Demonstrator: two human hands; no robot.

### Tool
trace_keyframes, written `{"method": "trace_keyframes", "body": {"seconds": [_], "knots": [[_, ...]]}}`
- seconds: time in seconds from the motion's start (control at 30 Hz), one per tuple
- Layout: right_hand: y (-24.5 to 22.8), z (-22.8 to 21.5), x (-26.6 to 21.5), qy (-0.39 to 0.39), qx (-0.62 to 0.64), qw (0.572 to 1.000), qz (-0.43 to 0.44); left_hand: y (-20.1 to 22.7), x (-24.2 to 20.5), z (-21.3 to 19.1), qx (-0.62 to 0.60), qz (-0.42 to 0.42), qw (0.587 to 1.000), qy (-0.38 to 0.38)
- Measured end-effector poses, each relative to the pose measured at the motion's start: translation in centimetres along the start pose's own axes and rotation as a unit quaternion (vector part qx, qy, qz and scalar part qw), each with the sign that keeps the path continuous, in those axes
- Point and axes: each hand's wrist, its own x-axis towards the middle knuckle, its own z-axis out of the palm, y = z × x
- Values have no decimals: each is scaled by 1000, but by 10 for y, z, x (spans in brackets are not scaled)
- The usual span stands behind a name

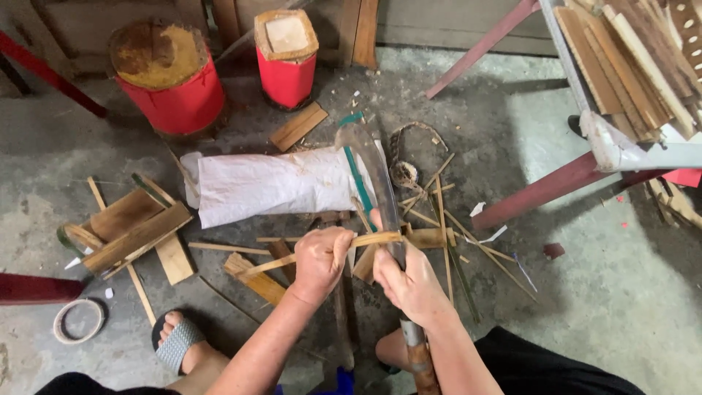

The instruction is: Shaping and trimming thin strips of wood using a hand-held curved blade.

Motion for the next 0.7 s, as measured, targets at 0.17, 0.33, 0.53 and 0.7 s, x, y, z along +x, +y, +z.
{"method": "trace_keyframes", "body": {"seconds": [0.17,0.33,0.53,0.7], "knots": [[27,2,10,-239,377,894,-27,-8,-3,1,-133,-39,990,-17],[25,13,12,-235,386,892,-22,-35,-24,14,-189,-82,978,-15],[61,20,35,-89,134,986,-48,-44,-14,13,-139,-90,986,-35],[96,24,56,-70,101,992,-30,-44,7,-14,19,-66,996,-51]]}}
